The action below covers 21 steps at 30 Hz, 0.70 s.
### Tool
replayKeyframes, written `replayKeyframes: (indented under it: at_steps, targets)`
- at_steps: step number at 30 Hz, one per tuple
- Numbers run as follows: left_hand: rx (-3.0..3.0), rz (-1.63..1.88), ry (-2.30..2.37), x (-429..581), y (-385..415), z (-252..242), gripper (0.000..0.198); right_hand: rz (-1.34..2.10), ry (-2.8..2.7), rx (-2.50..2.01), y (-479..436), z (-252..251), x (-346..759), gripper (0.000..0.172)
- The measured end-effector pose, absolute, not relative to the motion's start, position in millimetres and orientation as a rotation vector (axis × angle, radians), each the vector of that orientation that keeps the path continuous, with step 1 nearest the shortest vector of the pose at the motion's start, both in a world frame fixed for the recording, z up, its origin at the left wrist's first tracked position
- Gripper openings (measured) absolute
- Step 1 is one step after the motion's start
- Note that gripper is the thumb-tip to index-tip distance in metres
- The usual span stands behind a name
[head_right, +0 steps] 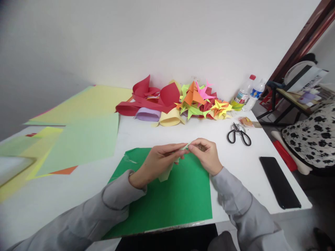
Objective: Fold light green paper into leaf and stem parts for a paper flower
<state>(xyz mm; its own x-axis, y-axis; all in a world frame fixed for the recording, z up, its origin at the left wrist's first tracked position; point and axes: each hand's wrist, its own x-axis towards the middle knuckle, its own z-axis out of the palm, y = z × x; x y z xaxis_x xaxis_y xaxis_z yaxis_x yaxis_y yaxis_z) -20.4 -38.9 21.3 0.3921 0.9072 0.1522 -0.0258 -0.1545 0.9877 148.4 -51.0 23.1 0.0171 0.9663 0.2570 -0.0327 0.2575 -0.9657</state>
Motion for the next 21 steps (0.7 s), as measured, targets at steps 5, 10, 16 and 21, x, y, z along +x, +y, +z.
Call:
replayKeyframes:
  at_steps: [5,10,16,21]
  targets:
    - [1.638,1.057,0.797,-22.9,-38.7,25.8,0.028,0.969,-1.352,-0.969,-53.7,22.2,148.1,0.013]
    - [1.730,1.070,0.811,-26.1,-37.7,33.5,0.027,0.901,-1.404,-0.978,-57.7,23.1,144.3,0.014]
    - [1.792,1.160,0.694,-27.5,-35.2,29.6,0.023,0.839,-1.445,-0.965,-58.3,23.9,144.1,0.009]
    - [1.778,1.145,0.675,-28.4,-36.0,35.7,0.023,0.828,-1.467,-0.946,-58.7,21.4,145.4,0.009]
